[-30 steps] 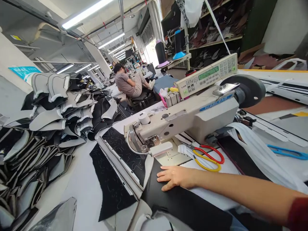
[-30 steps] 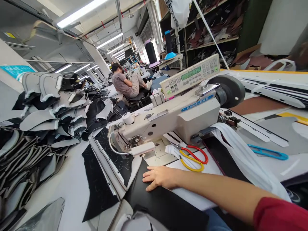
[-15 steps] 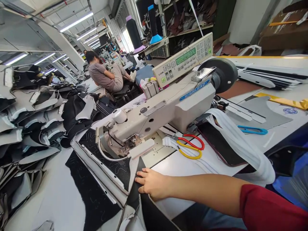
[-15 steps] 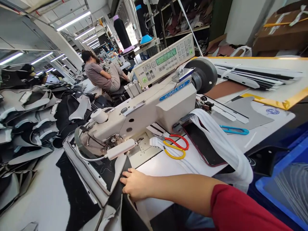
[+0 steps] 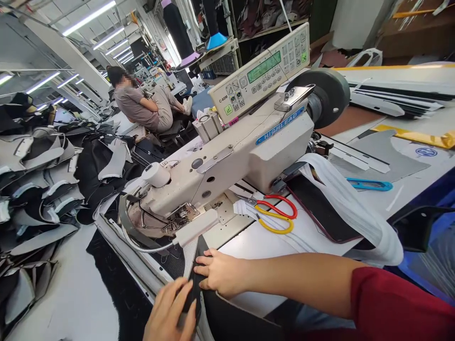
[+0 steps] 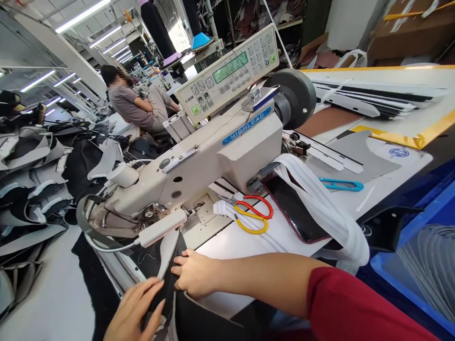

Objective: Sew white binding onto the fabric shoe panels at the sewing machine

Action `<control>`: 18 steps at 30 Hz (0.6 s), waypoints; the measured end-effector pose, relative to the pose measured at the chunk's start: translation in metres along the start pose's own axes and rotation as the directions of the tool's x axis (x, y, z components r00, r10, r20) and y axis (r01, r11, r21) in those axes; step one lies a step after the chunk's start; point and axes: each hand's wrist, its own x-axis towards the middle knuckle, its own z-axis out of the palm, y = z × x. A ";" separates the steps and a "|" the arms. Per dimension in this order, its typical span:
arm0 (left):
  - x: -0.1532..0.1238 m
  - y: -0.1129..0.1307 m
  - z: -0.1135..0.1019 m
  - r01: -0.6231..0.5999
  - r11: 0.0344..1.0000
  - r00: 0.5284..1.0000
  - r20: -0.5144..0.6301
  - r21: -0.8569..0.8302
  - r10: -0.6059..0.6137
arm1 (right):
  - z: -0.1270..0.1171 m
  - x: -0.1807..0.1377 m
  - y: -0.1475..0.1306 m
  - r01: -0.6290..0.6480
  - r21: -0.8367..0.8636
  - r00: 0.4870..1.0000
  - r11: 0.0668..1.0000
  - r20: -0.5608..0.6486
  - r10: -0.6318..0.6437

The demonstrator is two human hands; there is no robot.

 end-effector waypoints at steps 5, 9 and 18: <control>0.038 0.024 -0.005 -0.044 0.793 0.993 -0.059 0.608 0.101 | -0.002 -0.001 0.000 -0.003 -0.008 1.000 1.000 -0.006 0.003; 0.044 0.029 -0.015 -0.057 0.677 0.996 -0.007 0.734 0.092 | -0.001 -0.001 0.000 -0.012 -0.004 1.000 1.000 0.001 0.012; 0.069 0.031 -0.046 -0.199 0.823 0.968 0.237 0.532 0.081 | -0.002 -0.002 -0.001 -0.009 0.026 0.999 1.000 -0.038 0.010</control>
